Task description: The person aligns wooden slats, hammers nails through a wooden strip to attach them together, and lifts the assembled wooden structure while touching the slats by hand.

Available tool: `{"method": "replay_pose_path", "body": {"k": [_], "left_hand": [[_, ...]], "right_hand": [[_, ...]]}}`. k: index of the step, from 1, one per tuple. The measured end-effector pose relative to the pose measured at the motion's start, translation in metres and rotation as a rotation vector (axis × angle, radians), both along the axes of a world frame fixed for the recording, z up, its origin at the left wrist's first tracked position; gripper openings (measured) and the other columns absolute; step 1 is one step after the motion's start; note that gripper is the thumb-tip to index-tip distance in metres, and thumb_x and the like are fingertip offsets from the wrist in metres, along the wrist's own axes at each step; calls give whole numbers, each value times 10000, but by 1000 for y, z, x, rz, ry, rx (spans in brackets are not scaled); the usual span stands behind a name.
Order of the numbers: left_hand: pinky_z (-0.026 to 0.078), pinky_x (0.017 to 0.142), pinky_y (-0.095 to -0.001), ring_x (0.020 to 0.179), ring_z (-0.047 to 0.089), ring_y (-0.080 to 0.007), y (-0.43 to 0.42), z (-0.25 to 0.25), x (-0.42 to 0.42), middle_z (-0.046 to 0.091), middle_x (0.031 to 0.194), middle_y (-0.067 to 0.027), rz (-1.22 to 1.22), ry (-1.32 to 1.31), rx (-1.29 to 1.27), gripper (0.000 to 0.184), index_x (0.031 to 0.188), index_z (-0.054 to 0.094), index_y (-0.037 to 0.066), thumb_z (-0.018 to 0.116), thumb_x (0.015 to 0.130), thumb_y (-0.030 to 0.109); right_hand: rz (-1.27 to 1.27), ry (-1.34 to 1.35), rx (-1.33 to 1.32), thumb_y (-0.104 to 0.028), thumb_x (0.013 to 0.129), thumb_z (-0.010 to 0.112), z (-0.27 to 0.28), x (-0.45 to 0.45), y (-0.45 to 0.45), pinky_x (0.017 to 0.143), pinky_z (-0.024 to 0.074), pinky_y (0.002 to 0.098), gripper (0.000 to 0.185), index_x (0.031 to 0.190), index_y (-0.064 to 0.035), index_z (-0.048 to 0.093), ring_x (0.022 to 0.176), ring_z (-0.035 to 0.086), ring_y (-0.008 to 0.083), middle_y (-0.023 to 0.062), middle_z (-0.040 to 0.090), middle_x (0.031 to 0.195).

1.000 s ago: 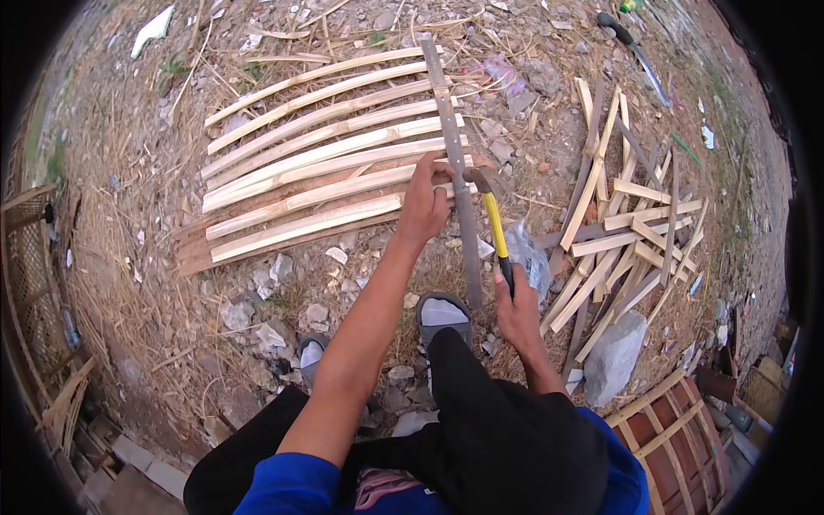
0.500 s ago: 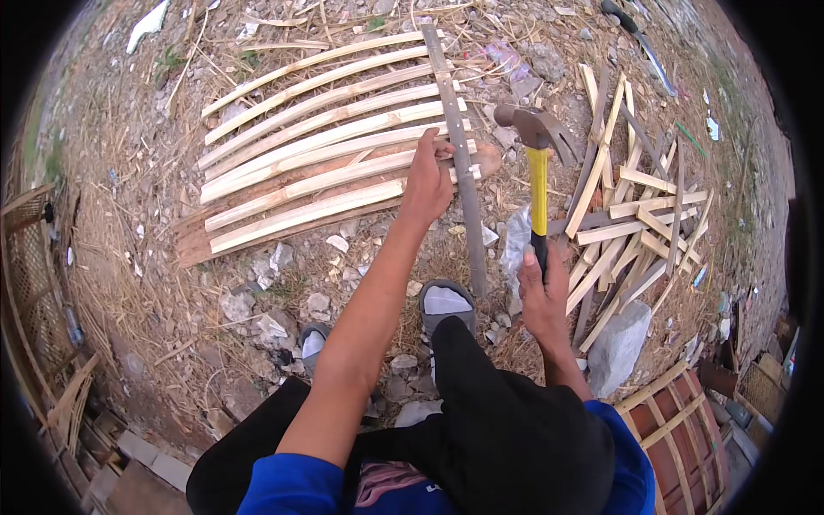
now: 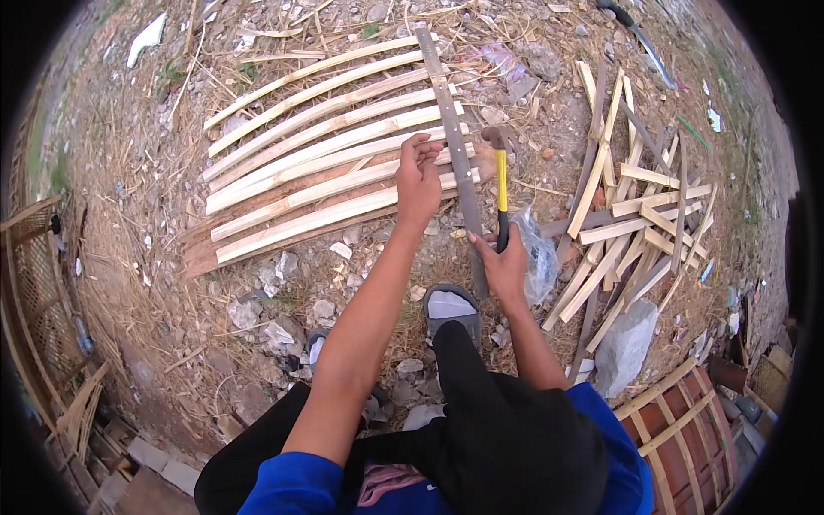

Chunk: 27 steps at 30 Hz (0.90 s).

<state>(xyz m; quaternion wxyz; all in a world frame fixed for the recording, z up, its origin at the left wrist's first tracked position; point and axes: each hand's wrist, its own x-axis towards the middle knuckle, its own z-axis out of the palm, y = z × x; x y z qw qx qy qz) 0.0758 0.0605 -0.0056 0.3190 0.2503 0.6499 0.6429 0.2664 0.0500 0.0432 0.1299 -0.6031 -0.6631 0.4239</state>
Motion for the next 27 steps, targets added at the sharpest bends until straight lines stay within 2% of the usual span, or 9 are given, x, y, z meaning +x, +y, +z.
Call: {"method": "replay_pose_path", "body": {"k": [2,5,8,9,12,16,25,27], "left_hand": [[471,964,-336,1041,613,-238,-3,7,-1,647,1092,-123,-11,77,-22,355,1251,512,31,486,913,-75],[448,1025,-434,1182,566,-298,-19,23,-13,627,1209,-123,-171,490,-188,445,1325,514,87,554,892,-6],[293,1123,-583,1366,423,-339,-32,34,-20,517,1434,-61,-234,1092,-412,507,1422,484,169,616,939,245],[149,1149,-680,1481,251,-331,-38,32,-23,371,1569,-9,-355,1095,-553,546,1502,414,260,539,983,377],[133,1152,-690,1488,228,-356,-55,14,-33,339,1590,-9,-319,1336,-648,521,1517,385,320,471,1014,425],[134,1145,-700,1480,243,-371,-54,13,-51,329,1598,-7,-207,1319,-692,500,1521,374,353,433,1030,431],[161,1167,-647,1455,312,-353,-54,0,-69,359,1585,-32,-148,1282,-735,492,1492,420,369,440,1005,441],[159,1167,-648,1452,317,-354,-54,0,-68,363,1583,-34,-130,1292,-732,486,1484,429,381,442,1002,439]], "right_hand": [[-4,20,-15,-289,801,831,-3,1,0,564,475,367,430,896,-12,516,602,633,211,119,657,717],[-24,85,-6,-288,788,843,-11,2,2,558,480,353,449,893,-14,503,590,623,192,105,654,704],[-60,104,-46,-264,777,855,-9,2,1,555,473,326,448,897,-18,501,600,600,157,79,642,701],[-71,108,-64,-247,775,860,-8,2,2,557,466,313,440,900,-23,502,604,580,136,62,628,699],[-71,103,-89,-228,778,862,-2,0,2,556,452,290,431,905,-27,503,614,559,108,38,617,704],[-52,115,-93,-250,777,851,-8,3,3,536,469,317,438,896,-18,499,597,601,137,78,650,706],[-65,108,-100,-279,804,834,-3,2,0,551,462,316,414,922,-24,528,596,572,134,55,622,708],[-18,42,-55,-291,857,783,1,4,2,552,450,334,374,935,-15,542,583,558,159,69,611,699]]}}
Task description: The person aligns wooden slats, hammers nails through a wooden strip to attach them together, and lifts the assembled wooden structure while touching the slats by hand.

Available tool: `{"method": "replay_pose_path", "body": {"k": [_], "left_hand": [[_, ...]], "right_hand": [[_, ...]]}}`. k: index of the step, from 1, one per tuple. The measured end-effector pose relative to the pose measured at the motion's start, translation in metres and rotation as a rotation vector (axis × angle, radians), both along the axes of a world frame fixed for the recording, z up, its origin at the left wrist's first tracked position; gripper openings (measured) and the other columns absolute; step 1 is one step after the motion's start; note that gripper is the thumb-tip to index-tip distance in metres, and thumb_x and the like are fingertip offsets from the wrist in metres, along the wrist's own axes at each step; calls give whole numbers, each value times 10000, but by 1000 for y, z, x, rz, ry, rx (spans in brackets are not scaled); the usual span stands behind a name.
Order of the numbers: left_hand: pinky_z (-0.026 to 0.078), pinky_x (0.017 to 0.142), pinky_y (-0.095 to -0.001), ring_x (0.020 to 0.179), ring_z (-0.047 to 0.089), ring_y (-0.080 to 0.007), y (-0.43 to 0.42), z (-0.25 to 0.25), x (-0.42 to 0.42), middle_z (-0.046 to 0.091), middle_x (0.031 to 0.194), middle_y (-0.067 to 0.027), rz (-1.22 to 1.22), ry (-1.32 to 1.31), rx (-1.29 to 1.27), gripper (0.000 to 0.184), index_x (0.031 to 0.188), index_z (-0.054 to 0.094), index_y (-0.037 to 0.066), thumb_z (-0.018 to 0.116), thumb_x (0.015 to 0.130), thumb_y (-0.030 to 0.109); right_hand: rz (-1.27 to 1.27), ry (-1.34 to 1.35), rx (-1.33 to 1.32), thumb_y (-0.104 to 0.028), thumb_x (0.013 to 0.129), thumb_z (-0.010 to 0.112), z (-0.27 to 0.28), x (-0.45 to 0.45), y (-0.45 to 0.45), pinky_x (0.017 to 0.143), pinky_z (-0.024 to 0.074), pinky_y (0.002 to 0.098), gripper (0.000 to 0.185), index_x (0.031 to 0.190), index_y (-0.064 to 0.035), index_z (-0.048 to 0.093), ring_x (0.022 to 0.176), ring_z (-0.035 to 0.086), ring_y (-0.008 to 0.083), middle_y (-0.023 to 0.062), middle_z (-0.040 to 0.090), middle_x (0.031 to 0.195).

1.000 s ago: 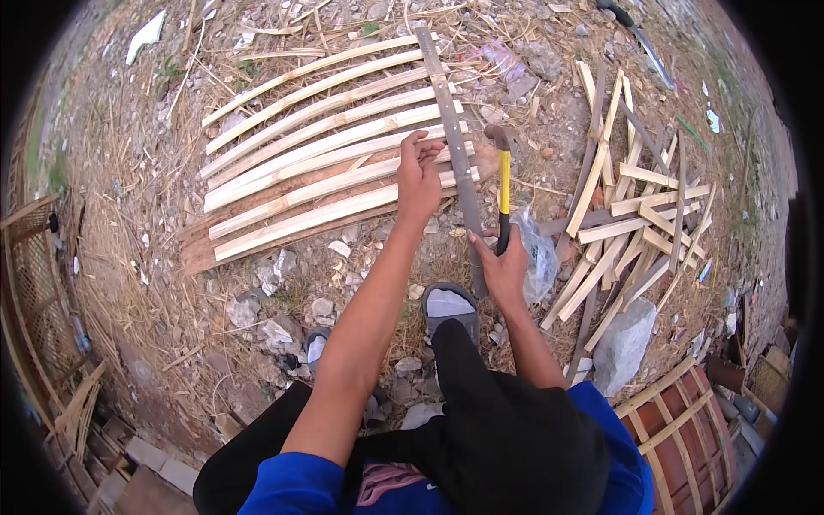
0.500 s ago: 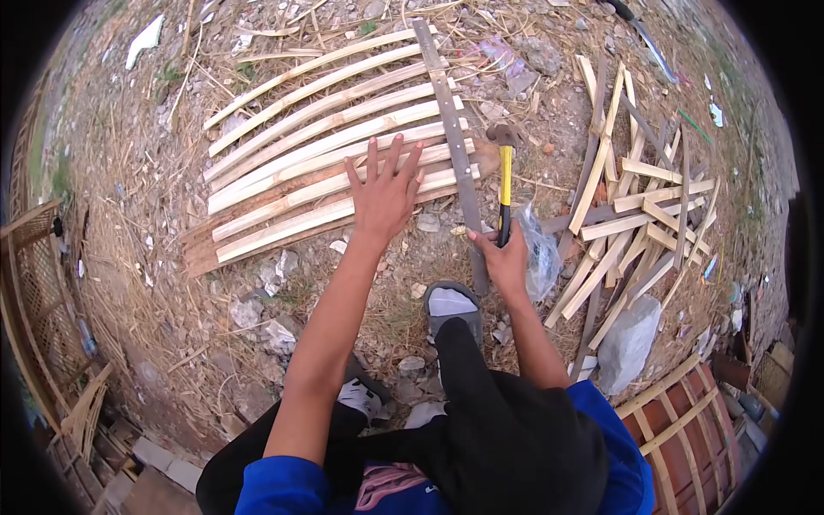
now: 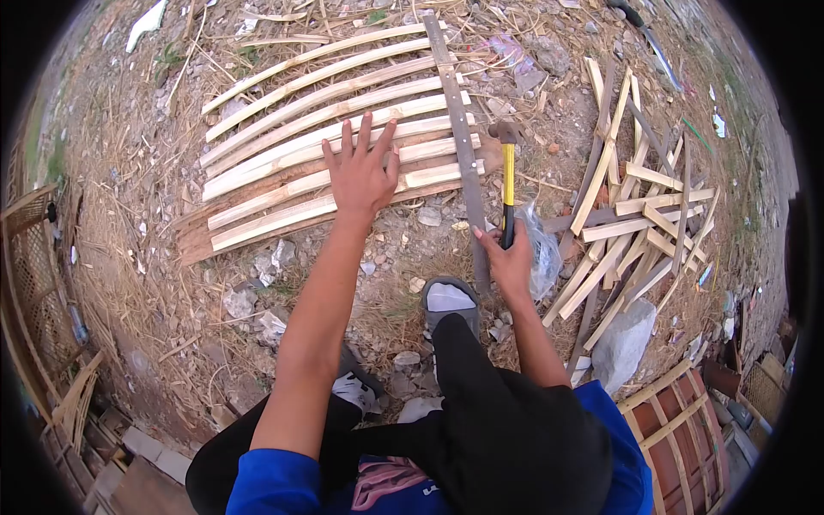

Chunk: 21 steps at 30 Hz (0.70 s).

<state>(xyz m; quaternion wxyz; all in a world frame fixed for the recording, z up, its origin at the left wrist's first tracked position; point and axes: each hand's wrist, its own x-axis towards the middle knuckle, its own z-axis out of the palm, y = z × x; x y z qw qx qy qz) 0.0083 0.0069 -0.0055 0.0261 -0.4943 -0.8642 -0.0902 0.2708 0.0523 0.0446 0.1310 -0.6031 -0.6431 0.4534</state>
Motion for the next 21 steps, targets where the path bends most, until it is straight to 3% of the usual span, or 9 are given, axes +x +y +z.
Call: {"method": "replay_pose_path", "body": {"k": [4,7,11,14,17,20,21], "left_hand": [[152,1168,-650,1458,310,-349,-2,-2,-1,344,1594,-28,1,-20,-9,483,1471,446,389,452,992,445],[149,1163,-651,1447,313,-353,-2,-3,-3,380,1557,-68,-10,-29,31,475,1458,466,370,457,989,447],[141,1146,-656,1376,362,-341,-1,6,-2,450,1431,-129,26,-117,-2,439,1410,521,351,471,983,441],[142,1138,-655,1313,395,-344,-1,8,-1,474,1334,-152,20,-128,13,440,1391,528,305,475,979,449],[131,1138,-661,1309,398,-349,-1,4,-2,479,1336,-141,30,-118,26,476,1364,523,199,495,965,457],[168,1112,-664,1284,407,-370,-1,3,-4,499,1306,-191,22,-118,52,540,1332,512,76,495,965,472],[168,1111,-666,1281,408,-371,-1,3,-3,500,1306,-193,25,-117,50,550,1327,508,62,494,964,474]], "right_hand": [[41,10,128,-294,964,653,9,16,-2,557,425,367,317,952,9,559,568,536,209,108,578,678],[128,8,78,-311,1023,556,38,27,-6,580,387,335,332,1061,19,574,622,442,155,54,507,689],[220,-67,41,-322,1012,576,47,40,-11,572,393,348,346,1082,17,583,605,455,163,60,501,661],[194,-60,37,-322,1009,583,42,44,-19,564,390,346,340,1074,12,584,599,455,156,58,495,648],[167,-78,11,-279,1002,587,39,44,-25,584,431,378,298,1079,8,596,594,542,225,140,556,679],[126,-12,-12,-300,1011,582,40,39,-27,566,385,331,311,1054,7,575,608,433,132,40,466,661],[131,-9,-2,-293,1009,582,39,40,-28,568,396,343,302,1056,6,579,601,454,151,64,486,661]]}}
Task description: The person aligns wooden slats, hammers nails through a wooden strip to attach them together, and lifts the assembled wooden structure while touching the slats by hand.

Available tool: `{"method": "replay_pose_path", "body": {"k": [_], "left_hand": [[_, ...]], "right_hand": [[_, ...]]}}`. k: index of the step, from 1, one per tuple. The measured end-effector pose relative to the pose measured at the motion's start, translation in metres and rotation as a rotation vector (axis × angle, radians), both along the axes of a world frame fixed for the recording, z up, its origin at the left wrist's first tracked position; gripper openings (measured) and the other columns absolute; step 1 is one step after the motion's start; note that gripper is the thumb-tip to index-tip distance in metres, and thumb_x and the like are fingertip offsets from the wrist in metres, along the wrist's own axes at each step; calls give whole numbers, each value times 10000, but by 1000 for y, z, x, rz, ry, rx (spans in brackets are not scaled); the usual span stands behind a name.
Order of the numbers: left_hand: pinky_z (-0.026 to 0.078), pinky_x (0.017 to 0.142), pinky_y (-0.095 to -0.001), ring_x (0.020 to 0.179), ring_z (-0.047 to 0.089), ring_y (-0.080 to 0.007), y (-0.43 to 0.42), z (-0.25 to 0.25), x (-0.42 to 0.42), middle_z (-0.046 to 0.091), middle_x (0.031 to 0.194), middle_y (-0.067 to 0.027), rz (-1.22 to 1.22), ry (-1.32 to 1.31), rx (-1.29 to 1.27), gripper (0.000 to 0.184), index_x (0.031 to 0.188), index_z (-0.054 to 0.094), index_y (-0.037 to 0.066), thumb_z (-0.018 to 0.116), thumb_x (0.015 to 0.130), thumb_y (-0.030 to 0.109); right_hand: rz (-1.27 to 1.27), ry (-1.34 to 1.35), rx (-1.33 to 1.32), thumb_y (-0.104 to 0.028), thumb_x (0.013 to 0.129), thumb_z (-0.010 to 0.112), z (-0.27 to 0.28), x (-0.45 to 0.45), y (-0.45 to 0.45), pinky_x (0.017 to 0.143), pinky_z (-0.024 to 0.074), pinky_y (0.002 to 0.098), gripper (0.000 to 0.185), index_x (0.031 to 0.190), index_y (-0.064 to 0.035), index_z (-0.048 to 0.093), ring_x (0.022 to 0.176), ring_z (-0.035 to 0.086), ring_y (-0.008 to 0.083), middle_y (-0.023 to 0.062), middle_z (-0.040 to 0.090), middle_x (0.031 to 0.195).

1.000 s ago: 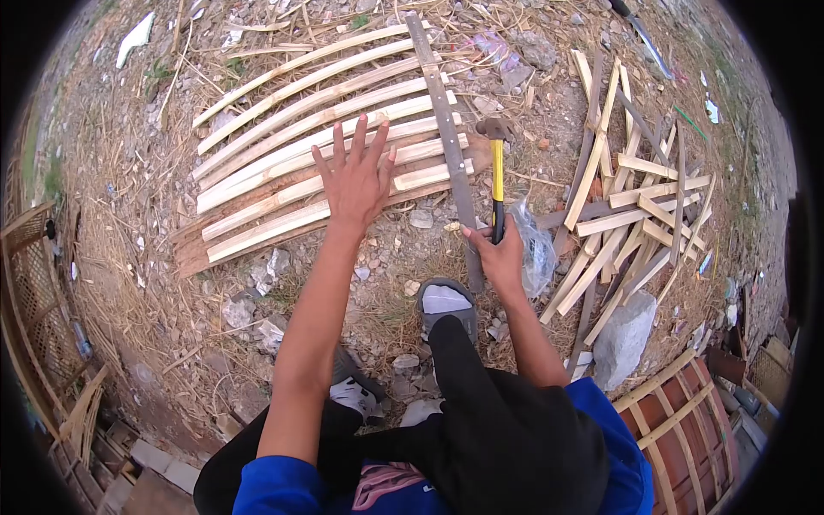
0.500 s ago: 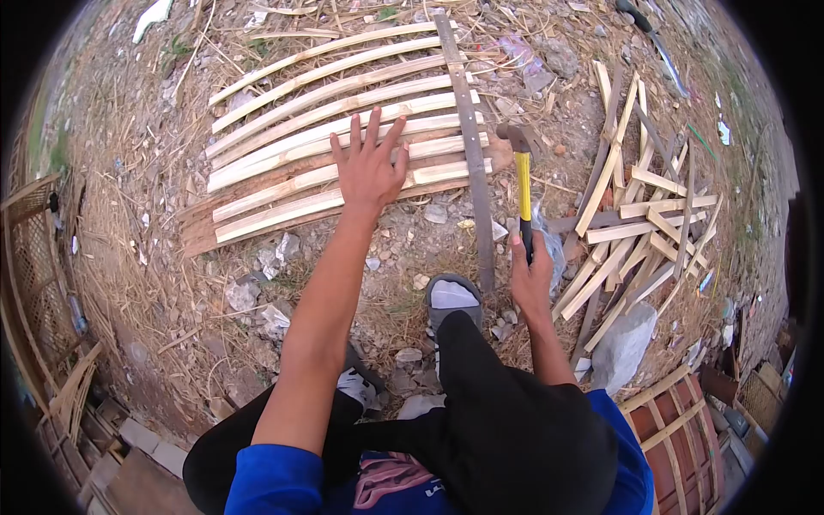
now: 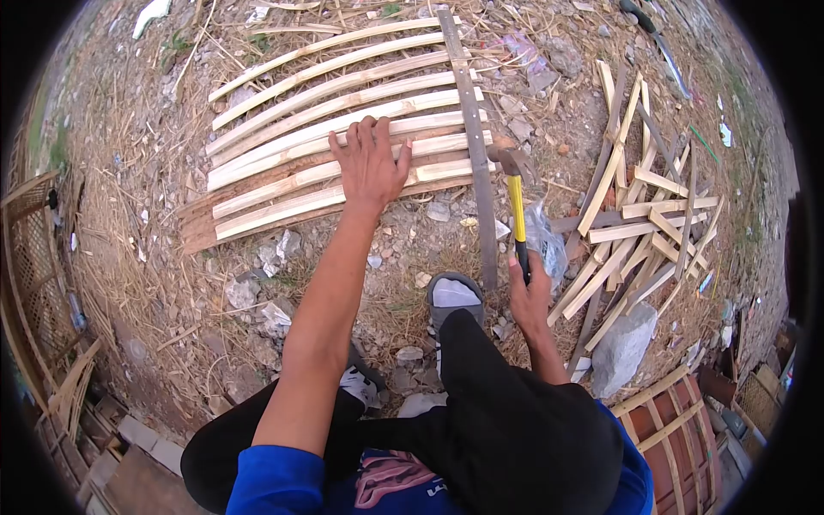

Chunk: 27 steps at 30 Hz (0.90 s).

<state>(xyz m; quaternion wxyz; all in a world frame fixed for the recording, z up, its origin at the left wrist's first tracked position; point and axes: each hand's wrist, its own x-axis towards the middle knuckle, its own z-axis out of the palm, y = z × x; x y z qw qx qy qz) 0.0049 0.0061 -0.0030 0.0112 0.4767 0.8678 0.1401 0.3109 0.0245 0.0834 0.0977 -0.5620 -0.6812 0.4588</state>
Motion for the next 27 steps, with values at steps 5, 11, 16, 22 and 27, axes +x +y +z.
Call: {"method": "replay_pose_path", "body": {"k": [5,11,16,22,27], "left_hand": [[165,1112,-665,1278,409,-374,1,1,0,496,1321,-197,16,-23,-36,577,1323,494,30,488,963,481],[155,1128,-652,1293,400,-379,0,-2,0,501,1319,-190,9,-5,-20,583,1326,487,31,474,968,490],[144,1138,-654,1345,349,-380,1,-1,-1,442,1392,-193,9,-21,-45,575,1330,480,40,459,976,492],[148,1137,-663,1416,283,-359,1,-8,-3,392,1455,-170,2,8,-4,563,1326,482,54,466,972,492],[140,1141,-663,1429,275,-346,0,-10,-3,386,1462,-166,6,33,-15,580,1338,475,62,464,973,513]], "right_hand": [[32,2,42,-275,1006,581,-4,1,0,573,417,367,282,1055,2,581,587,501,189,113,529,664],[29,-14,20,-300,1012,569,-6,0,-4,578,427,377,302,1068,-3,589,590,532,209,120,543,666],[28,-28,27,-312,1016,560,-10,2,-6,585,435,394,315,1081,-5,588,592,555,251,136,556,670],[49,-47,2,-316,1022,543,-8,3,-6,583,431,410,320,1076,-2,574,595,559,270,152,557,671],[81,-40,-8,-329,1040,499,-5,-1,-4,578,421,436,335,1050,5,521,600,571,323,182,554,671]]}}
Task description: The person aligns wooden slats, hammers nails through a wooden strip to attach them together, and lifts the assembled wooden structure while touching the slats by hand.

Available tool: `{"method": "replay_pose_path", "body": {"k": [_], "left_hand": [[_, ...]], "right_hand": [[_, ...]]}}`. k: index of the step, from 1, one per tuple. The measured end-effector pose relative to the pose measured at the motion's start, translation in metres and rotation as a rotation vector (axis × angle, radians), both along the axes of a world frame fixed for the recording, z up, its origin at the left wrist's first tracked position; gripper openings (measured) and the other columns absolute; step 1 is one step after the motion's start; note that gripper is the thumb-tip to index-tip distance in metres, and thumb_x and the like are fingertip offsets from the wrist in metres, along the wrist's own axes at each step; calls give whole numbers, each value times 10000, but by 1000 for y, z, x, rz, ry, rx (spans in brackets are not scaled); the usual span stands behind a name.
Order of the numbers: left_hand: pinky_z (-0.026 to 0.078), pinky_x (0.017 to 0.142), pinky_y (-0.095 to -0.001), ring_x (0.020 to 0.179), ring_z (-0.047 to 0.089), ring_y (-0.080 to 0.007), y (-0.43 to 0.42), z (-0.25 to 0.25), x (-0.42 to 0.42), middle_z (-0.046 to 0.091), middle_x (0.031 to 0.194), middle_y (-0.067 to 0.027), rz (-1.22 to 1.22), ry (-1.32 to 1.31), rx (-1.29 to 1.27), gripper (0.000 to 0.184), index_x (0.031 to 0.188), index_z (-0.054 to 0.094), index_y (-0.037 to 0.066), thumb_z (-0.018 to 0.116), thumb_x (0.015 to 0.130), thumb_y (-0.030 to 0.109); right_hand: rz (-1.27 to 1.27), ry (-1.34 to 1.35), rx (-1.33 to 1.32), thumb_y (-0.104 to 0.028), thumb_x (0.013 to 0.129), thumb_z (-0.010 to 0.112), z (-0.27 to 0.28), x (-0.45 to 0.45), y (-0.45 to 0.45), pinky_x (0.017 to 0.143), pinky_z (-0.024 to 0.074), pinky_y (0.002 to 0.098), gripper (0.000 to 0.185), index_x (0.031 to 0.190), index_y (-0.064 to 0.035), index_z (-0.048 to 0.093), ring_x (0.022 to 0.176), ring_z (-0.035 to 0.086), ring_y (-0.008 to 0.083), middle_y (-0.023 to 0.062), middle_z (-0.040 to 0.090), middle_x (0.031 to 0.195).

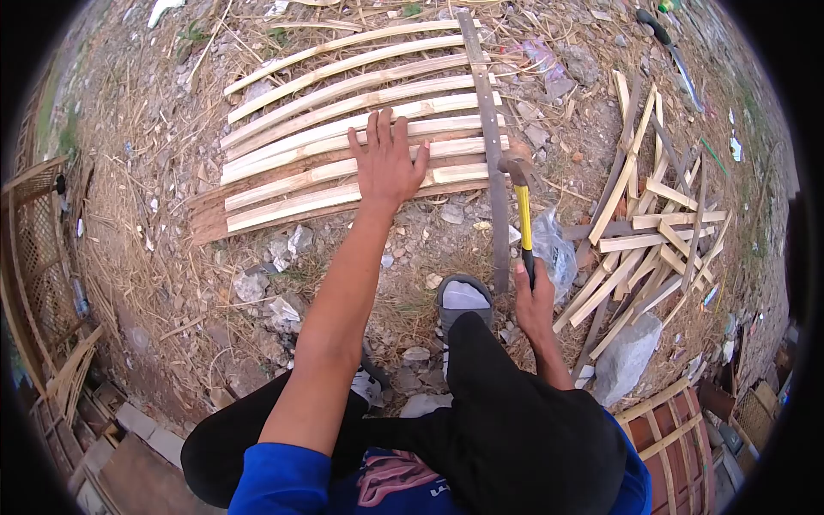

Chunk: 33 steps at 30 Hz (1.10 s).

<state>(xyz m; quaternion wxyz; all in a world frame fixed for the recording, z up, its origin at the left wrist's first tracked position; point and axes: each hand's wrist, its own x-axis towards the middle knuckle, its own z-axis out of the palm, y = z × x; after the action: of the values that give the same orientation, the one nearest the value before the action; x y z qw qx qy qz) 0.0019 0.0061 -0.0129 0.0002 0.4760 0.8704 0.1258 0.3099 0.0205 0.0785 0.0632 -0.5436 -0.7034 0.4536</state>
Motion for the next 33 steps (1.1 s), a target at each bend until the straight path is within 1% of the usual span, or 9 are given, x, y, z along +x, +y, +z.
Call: {"method": "replay_pose_path", "body": {"k": [6,15,18,21,22,25,28,31,33], "left_hand": [[133,1148,-657,1437,269,-321,3,13,3,378,1481,-147,18,-41,-72,711,1363,492,100,467,922,657],[118,1156,-663,1428,286,-350,3,14,2,375,1466,-176,6,-59,-25,702,1334,483,108,502,908,666],[123,1151,-660,1426,290,-354,4,14,1,390,1456,-179,3,-68,-30,700,1333,499,103,506,909,660],[128,1149,-655,1424,297,-355,1,11,2,409,1440,-184,-8,-40,5,692,1336,518,104,513,910,650],[131,1149,-649,1425,297,-354,2,13,2,414,1442,-188,-5,-51,-20,678,1346,530,121,510,915,643],[130,1152,-649,1427,296,-353,1,12,2,407,1451,-186,-13,-29,-6,668,1357,527,141,505,917,643],[123,1156,-649,1430,294,-351,2,14,2,406,1454,-181,-7,-64,-48,668,1372,519,152,500,921,644],[118,1159,-653,1426,299,-354,2,12,2,412,1442,-179,-4,-33,-31,675,1375,523,170,505,911,660],[119,1161,-652,1424,306,-338,2,15,2,419,1440,-158,-10,-56,-24,668,1361,543,187,523,898,669]], "right_hand": [[35,-61,-67,-289,1057,449,4,-3,5,583,416,489,283,1037,-7,472,684,607,451,243,577,709],[65,-138,-62,-285,1049,465,2,-12,10,604,424,493,289,1032,0,506,713,598,480,264,579,730],[17,-103,-49,-310,1043,480,-10,2,-9,611,434,473,316,1050,4,520,695,603,442,248,580,727],[-52,-95,-78,-339,1037,495,-10,10,-24,613,441,445,349,1050,8,534,655,598,354,209,573,714],[-95,-53,-85,-331,1029,520,-10,8,-24,614,447,426,343,1052,10,550,634,577,278,175,566,705],[-151,-9,-6,-269,1015,554,-13,1,-14,619,452,414,280,1068,5,565,643,578,254,163,566,702],[-193,-13,97,-197,981,598,-16,-8,18,632,459,416,250,1119,9,572,654,595,286,167,588,713],[-174,13,385,-152,946,622,-41,-17,52,674,475,426,285,1171,13,563,705,614,332,183,622,793],[-125,-46,406,-145,933,628,-46,-22,71,718,484,450,328,1206,17,545,759,622,371,200,638,871]]}}
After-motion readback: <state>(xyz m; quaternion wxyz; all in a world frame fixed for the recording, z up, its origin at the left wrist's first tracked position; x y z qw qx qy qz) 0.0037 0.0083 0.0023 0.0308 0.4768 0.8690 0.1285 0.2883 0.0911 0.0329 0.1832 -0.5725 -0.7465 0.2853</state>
